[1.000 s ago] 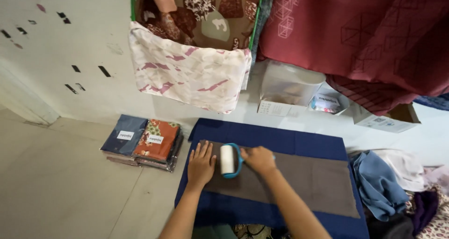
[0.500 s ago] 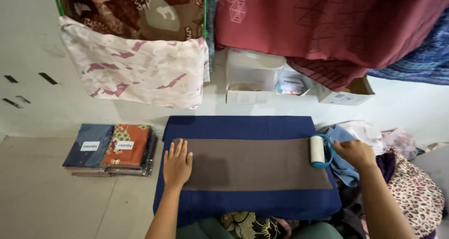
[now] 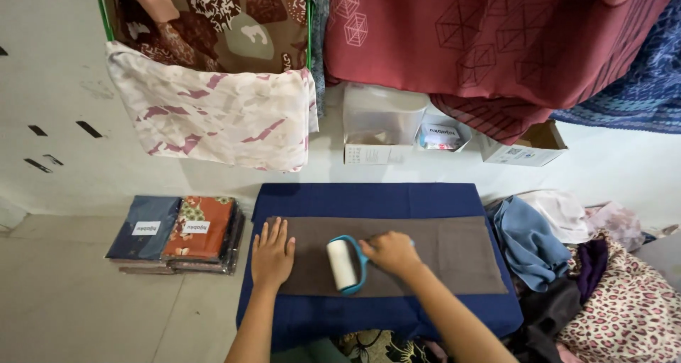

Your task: Cleaning a piece of fabric with a lint roller and then folding it neatly.

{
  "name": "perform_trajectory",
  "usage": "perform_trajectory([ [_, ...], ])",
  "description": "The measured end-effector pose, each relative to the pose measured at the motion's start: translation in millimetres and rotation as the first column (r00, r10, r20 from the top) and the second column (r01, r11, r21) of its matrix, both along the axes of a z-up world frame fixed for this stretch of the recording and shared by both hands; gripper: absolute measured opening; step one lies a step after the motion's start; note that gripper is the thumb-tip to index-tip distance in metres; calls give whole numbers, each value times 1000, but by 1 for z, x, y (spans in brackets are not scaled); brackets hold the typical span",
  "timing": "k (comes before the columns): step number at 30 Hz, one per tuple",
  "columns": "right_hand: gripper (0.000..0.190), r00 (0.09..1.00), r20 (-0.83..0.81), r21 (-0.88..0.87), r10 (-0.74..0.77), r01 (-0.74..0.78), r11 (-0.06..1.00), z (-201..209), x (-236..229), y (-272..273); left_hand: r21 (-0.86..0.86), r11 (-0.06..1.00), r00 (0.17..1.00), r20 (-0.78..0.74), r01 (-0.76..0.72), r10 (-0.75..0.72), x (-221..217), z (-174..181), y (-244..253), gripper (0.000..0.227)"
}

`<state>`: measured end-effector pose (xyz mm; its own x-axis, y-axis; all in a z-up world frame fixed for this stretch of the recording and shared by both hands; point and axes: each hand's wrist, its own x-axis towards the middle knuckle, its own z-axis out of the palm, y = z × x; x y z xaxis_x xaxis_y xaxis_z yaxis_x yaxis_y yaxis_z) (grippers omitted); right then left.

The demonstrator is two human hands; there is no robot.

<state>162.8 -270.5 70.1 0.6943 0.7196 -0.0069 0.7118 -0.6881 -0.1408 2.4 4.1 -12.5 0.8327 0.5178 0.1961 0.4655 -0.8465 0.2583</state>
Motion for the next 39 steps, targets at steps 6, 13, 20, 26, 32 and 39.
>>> perform_trajectory([
  [6, 54, 940, -162, -101, -300, 286, 953, 30, 44, -111, 1, 1000, 1000, -29, -8, 8, 1, 4, 0, 60],
  [13, 62, 750, -100, -296, -654, 605, 739, 55, 87, -263, -64, 997, 998, 35, 49, -46, 0, 4, 3, 62],
  [20, 69, 747, -263, 174, -611, 659, 731, 100, 90, -279, 4, 999, 993, 114, 32, -32, 1, -15, 7, 60],
  [26, 32, 844, -446, 725, -298, 536, 432, 174, 103, -243, -124, 991, 997, 65, 59, -51, -2, -1, 4, 66],
  [32, 43, 690, -385, 547, -613, 705, 451, 240, 90, -192, -141, 989, 845, 524, -35, 104, -18, 21, -7, 55],
  [39, 39, 683, -633, 619, -365, 729, 290, 217, 140, -203, -378, 869, 885, 211, -318, 416, -25, 17, 21, 59],
])
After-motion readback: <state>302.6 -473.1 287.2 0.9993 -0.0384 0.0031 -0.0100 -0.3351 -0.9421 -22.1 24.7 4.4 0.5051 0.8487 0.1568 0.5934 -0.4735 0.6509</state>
